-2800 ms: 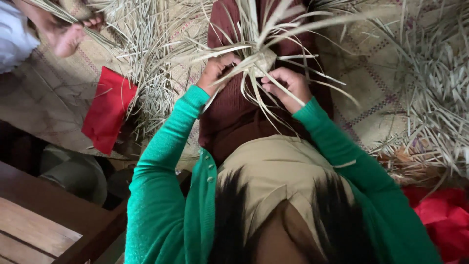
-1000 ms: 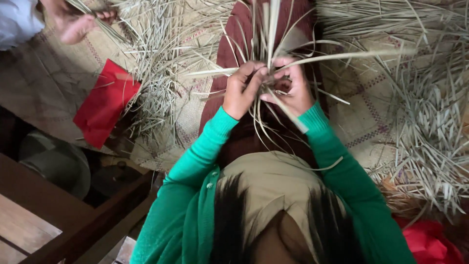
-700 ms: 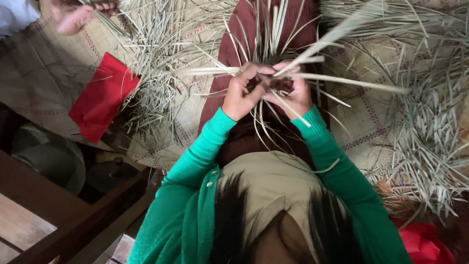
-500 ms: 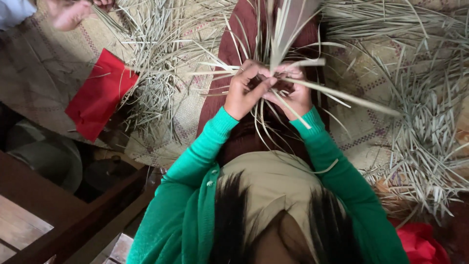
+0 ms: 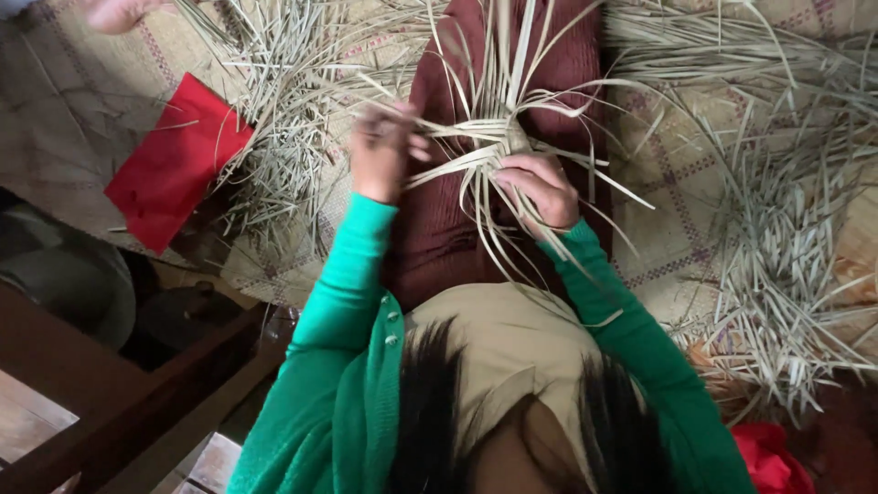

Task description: Weaving dried plant strips to complete a section of a circular mat

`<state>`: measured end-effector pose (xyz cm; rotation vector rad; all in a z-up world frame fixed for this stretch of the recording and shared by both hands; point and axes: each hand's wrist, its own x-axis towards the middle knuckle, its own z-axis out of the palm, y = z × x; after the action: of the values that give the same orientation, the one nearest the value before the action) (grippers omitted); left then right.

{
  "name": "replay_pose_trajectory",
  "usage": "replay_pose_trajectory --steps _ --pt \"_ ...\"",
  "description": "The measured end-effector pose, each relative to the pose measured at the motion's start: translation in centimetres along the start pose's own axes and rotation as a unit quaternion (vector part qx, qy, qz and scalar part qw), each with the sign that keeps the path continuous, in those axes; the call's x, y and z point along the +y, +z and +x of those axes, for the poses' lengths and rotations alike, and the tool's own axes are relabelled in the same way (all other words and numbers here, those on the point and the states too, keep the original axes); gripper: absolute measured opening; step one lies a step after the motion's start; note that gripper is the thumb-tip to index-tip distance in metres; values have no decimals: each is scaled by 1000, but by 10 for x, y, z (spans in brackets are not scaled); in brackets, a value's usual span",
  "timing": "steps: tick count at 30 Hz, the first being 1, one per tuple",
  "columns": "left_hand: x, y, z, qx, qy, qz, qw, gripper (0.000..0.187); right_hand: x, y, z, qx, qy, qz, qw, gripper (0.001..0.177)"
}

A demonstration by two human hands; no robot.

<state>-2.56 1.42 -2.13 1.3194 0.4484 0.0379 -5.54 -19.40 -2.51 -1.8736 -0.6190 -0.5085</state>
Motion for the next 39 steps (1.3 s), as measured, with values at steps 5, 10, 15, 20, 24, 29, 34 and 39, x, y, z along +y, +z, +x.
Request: replay_pose_trajectory --steps 5,10,15,20,24,29,34,39 --pt "59 -41 0 268 343 158 886 23 9 -2 -5 -86 -6 -27 996 15" --pt "142 11 -28 -16 513 291 807 18 5 22 -5 33 5 -39 999 7" --pt "58 62 -54 -275 311 351 839 24 14 7 -2 -2 -81 -53 995 17" --pt "21 52 -35 -215 322 440 810 17 10 1 2 -20 -66 -7 998 19" --pt "24 42 -28 -237 275 440 821 15 0 11 20 18 -85 18 996 15" --pt "15 39 -19 -240 287 484 791 11 0 11 35 -15 -109 14 994 16" --pt "22 48 -15 -220 235 563 761 16 7 5 50 -61 -143 -27 988 22" --pt "54 56 -8 -222 343 476 779 9 -9 2 91 -37 -219 -56 973 17"
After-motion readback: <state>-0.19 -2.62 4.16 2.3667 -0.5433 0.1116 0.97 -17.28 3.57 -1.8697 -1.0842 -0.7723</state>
